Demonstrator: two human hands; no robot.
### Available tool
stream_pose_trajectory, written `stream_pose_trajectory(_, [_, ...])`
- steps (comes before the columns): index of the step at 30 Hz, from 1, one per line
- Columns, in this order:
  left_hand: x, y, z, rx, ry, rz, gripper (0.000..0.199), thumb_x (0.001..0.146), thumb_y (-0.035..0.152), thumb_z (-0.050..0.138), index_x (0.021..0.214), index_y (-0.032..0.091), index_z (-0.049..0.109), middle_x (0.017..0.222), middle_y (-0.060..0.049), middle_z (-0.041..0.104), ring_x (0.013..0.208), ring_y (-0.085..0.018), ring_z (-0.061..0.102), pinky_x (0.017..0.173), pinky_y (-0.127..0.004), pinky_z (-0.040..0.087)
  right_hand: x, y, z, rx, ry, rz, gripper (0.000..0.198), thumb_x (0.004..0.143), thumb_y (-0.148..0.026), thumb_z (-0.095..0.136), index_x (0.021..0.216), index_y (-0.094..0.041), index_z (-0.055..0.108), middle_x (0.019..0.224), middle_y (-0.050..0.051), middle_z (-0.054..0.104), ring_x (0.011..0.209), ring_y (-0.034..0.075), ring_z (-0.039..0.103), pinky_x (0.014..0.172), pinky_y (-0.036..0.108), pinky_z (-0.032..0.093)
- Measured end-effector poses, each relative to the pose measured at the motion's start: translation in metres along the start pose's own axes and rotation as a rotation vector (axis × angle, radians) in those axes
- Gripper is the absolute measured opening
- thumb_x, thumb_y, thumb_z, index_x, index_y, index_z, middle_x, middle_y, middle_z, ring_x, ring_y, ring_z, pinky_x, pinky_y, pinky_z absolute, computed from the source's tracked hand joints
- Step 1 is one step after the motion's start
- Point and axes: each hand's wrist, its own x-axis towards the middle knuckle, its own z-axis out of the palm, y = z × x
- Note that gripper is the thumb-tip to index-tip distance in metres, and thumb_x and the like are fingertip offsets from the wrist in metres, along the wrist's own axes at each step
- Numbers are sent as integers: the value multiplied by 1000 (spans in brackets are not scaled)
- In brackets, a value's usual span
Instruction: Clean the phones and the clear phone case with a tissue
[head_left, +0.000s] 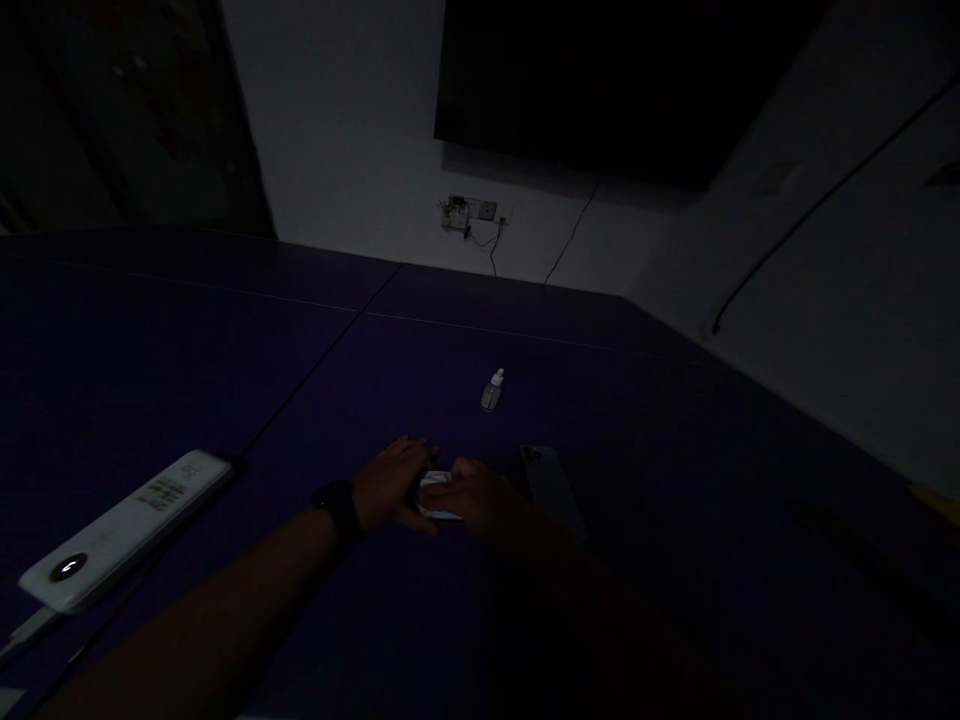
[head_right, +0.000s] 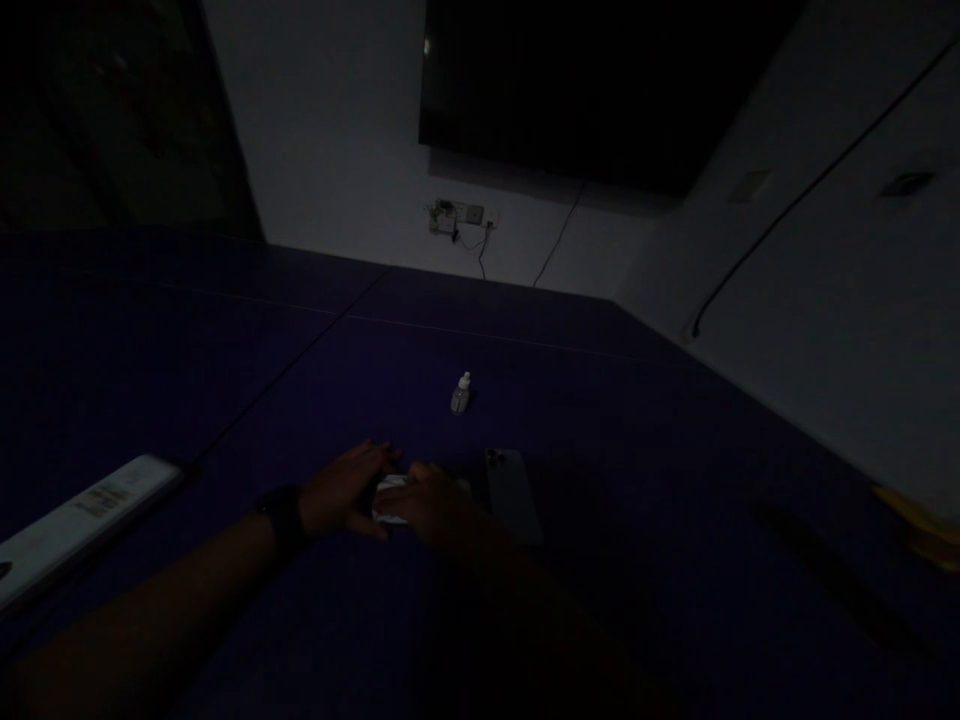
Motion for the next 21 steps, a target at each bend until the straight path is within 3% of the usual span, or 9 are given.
stream_pose_trajectory(3, [-1,1,0,-9,6,9,81,60,68,83,120,23,53,141,-15,57,141,-38,41,118,-59,22,-4,-1,-2,-4,-39,-52,26,100,-15,51,108,-28,72,102,0,72,82,19,50,69,32,32])
stream_pose_trajectory(9, [0,0,1,-1,0,-4,89,60,67,84,128,22,48,139,-17,58,140,-38,42,119,-57,22,5,-4,5,-76,39,130,20,100,-22,55,114,-24,69,97,4,68,83,19,51,66,31,30])
stream_pose_trajectory(15, [0,2,0,-18,12,3,80,58,66,85,116,22,52,142,-17,56,141,-37,41,119,-58,21,-10,7,0,10,-58,-75,27,99,-12,49,106,-25,72,101,2,72,83,18,53,74,32,35])
stream_pose_trajectory(21, [0,4,-2,-15,7,-9,77,57,65,86,110,22,53,142,-19,55,140,-38,42,118,-59,23,-16,14,-4,10,-66,-98,32,96,-7,49,107,-24,73,103,3,74,78,17,54,76,33,37])
